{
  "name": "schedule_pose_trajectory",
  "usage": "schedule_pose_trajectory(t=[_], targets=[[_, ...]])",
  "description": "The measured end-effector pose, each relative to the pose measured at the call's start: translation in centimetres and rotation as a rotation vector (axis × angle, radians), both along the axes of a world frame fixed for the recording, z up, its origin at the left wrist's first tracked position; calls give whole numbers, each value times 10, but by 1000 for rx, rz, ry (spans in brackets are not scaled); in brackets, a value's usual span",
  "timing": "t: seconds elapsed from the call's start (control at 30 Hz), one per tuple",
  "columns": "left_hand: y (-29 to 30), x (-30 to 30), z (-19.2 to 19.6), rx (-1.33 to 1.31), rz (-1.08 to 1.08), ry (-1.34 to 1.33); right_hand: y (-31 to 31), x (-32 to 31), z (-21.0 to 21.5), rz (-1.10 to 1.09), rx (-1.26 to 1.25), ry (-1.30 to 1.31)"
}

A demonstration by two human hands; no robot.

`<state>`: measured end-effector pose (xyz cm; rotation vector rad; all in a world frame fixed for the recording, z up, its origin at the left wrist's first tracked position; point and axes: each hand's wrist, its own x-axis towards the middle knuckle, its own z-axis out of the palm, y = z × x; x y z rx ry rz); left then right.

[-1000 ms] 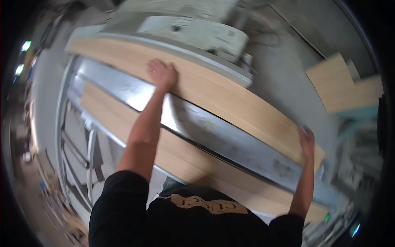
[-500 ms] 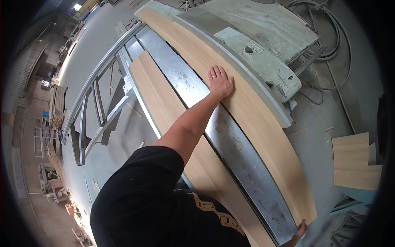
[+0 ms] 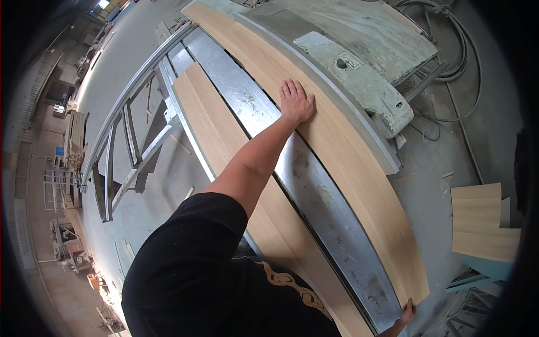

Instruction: Measure a wooden plank with a tape measure and then cut it to size using a sliding table saw in a factory setting.

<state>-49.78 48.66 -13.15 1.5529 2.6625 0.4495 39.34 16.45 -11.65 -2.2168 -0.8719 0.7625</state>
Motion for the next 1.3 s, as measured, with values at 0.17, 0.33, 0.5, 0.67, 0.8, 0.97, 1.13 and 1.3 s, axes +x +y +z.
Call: schedule_pose_trajectory(t=[0.17, 0.33, 0.5, 0.67, 0.8, 0.97, 1.13, 1.3], targets=[[5, -13, -2, 7, 3, -6, 5, -15, 7, -36, 24, 14], [13, -26, -5, -2, 1, 1, 8, -23, 9, -55, 14, -24], [17, -45, -9, 34, 10, 50, 15, -38, 10, -55, -36, -19], [19, -64, -9, 27, 16, 56, 21, -58, 16, -35, -57, 91], [26, -69, -9, -1, 13, 31, 19, -62, 24, -47, -81, 79], [32, -83, -4, -27, 15, 9, 23, -77, 21, -48, -8, 107], [36, -103, -2, -51, 23, 25, 30, -94, 20, -34, -13, 83], [46, -113, -1, -104, 33, -5, 32, -103, 29, 12, -49, 94]])
